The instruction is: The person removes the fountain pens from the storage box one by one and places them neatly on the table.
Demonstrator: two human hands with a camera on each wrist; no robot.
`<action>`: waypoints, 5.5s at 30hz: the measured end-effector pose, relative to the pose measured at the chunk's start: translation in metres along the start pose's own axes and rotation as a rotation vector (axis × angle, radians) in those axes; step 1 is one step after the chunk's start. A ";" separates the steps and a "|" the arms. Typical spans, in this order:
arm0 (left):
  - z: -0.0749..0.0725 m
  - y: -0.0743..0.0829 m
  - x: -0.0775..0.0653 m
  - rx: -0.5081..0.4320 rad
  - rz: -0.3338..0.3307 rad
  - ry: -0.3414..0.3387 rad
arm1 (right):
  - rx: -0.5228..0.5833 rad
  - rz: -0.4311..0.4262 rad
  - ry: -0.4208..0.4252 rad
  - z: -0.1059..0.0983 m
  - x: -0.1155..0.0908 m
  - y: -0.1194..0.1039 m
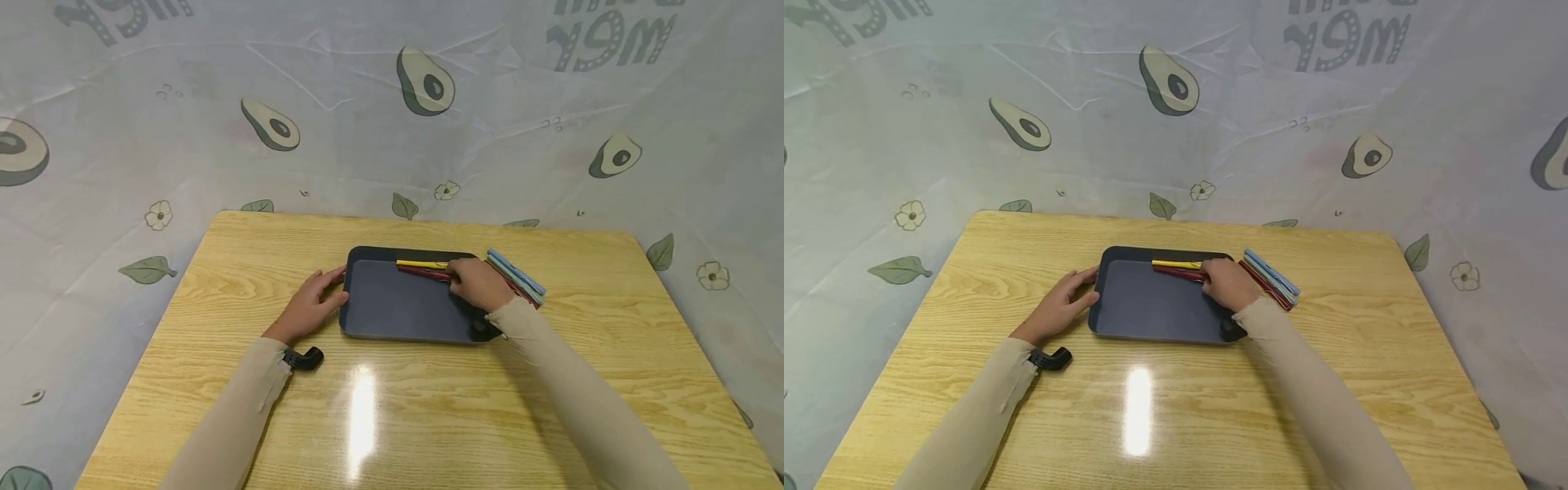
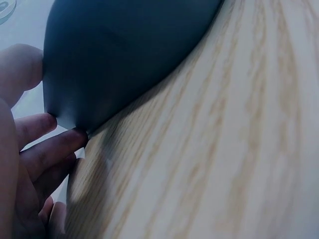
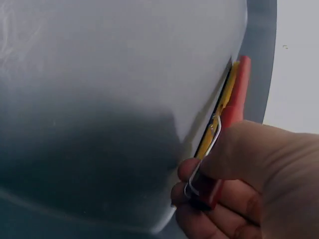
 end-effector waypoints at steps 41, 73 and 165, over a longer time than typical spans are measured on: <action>0.010 -0.003 -0.004 0.032 0.046 0.055 | 0.045 -0.003 0.224 -0.016 -0.036 0.003; 0.010 -0.011 -0.007 0.012 0.046 0.086 | 0.135 0.148 0.390 -0.057 -0.077 0.089; 0.004 -0.013 -0.002 -0.001 0.053 0.054 | 0.104 0.099 0.434 -0.051 -0.068 0.043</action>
Point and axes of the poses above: each hand's wrist, its own x-axis towards the middle knuckle, its own z-axis out of the palm, y = z × x, the point moved 10 cm from there along x, towards the middle knuckle, and after that the axes turned 6 degrees about x, right-handed, at the moved point
